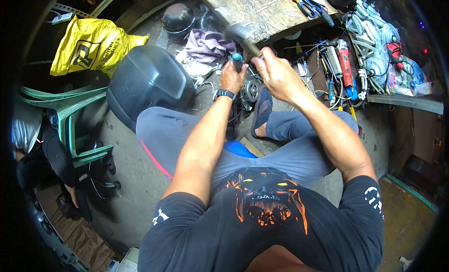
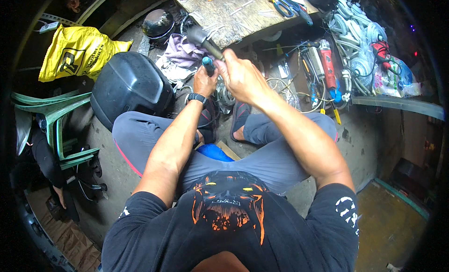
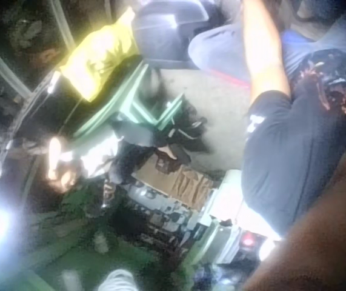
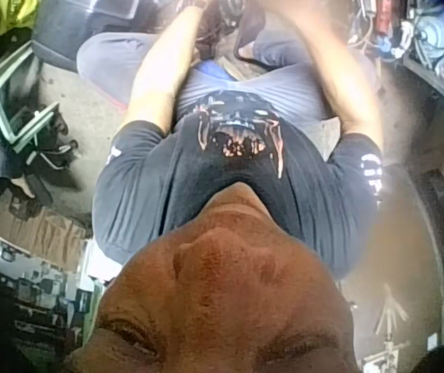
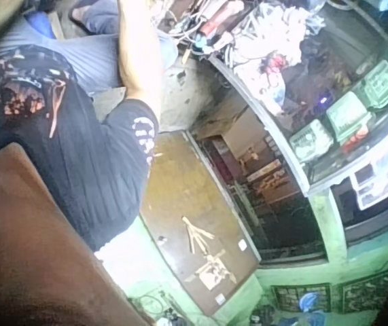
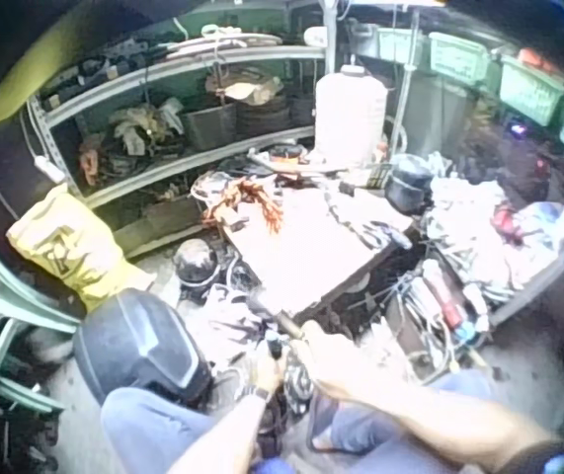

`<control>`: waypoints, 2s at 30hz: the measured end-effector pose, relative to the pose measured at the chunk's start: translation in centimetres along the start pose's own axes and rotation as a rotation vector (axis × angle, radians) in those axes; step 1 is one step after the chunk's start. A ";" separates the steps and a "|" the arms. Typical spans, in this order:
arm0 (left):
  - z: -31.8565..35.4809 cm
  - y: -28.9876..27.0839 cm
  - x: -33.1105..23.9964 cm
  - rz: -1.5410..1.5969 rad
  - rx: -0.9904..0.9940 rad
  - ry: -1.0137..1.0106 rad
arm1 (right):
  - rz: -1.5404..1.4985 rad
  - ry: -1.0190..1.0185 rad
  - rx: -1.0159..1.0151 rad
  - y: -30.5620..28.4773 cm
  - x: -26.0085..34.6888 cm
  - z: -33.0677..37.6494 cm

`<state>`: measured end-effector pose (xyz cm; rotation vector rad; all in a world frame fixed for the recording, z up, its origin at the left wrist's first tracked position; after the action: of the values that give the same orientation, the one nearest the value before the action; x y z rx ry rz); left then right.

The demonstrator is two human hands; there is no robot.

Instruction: The person disassembles a motor stator by hitting a screwdriver with a hammer to pry off a component while holding the motor between their legs.

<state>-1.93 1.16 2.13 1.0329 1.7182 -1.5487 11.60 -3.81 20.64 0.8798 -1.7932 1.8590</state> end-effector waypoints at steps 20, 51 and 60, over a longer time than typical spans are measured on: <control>-2.2 -1.5 1.8 -0.052 0.015 -0.182 | -0.213 0.133 -0.166 -4.5 -1.0 -1.9; -3.0 0.4 0.4 -0.091 0.104 -0.073 | -0.167 -0.106 -0.350 -7.0 3.3 -3.7; -3.9 0.8 0.4 -0.133 0.090 -0.125 | -0.132 0.073 -0.033 -3.1 -1.4 -4.2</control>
<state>-1.15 5.10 1.91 0.8598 1.6725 -1.7508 14.00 0.79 22.03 0.8838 -1.6761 1.7512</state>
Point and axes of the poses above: each hand's wrist, its own z-axis away from the middle knuckle, its own y-axis out of the palm, x = y × z, the point moved 5 cm from there along -z, towards the middle knuckle
